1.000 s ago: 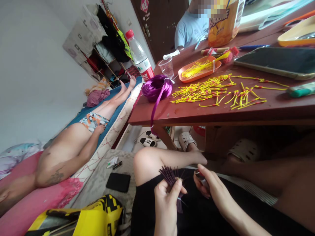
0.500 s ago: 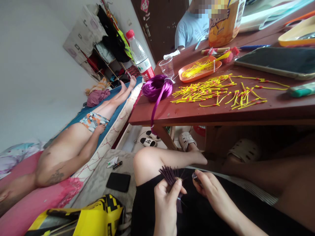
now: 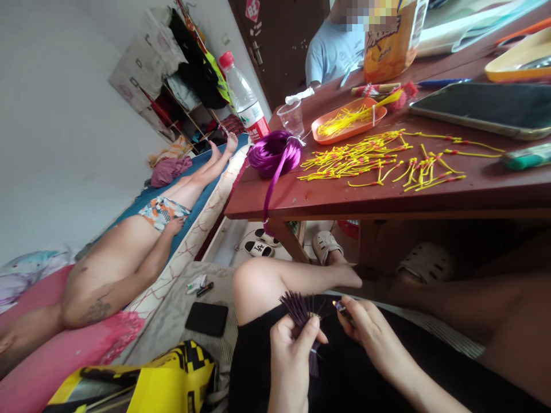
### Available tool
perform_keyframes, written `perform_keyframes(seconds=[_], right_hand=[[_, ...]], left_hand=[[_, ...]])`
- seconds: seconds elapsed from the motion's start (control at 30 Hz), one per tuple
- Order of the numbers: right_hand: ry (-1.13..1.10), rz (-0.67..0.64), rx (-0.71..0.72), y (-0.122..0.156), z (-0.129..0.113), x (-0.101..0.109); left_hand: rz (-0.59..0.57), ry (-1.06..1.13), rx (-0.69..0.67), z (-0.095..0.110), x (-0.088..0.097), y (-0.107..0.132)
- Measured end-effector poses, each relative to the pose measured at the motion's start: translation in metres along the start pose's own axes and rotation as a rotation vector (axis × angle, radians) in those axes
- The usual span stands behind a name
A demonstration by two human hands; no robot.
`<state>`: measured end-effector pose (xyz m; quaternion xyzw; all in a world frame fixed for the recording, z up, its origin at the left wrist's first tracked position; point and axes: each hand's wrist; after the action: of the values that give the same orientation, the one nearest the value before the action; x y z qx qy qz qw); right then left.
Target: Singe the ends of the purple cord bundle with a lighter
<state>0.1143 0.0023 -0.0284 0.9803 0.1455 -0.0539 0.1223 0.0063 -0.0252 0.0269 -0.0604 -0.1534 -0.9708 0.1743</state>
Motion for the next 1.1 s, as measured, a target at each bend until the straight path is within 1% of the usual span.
perform_keyframes(seconds=[0.3, 0.53, 0.77, 0.87, 0.97, 1.1], right_hand=[[-0.012, -0.017, -0.015, 0.000, 0.002, -0.001], [-0.005, -0.011, -0.018, -0.001, 0.001, 0.000], [-0.022, 0.006, -0.057, 0.000, 0.007, -0.001], [-0.020, 0.019, -0.063, 0.000, 0.008, 0.000], [-0.011, 0.011, -0.053, -0.002, 0.007, 0.002], [0.001, 0.011, -0.041, -0.003, 0.003, 0.003]], left_hand=[[-0.046, -0.049, -0.029, -0.001, 0.001, -0.001], [-0.061, -0.046, -0.010, -0.013, 0.004, -0.005], [-0.121, -0.072, 0.011, -0.019, 0.007, -0.009], [-0.140, -0.080, 0.008, -0.016, 0.007, -0.008], [-0.170, -0.072, 0.001, -0.009, 0.007, -0.005], [-0.264, -0.088, 0.007, 0.000, 0.010, -0.002]])
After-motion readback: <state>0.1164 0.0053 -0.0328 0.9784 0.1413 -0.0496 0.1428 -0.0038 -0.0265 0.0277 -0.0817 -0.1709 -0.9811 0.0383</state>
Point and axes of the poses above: each hand's wrist, its own y-axis away from the middle knuckle, its own x-axis out of the back of the hand, z = x × y, and after that the axes turned 2 degrees about -z, right-handed
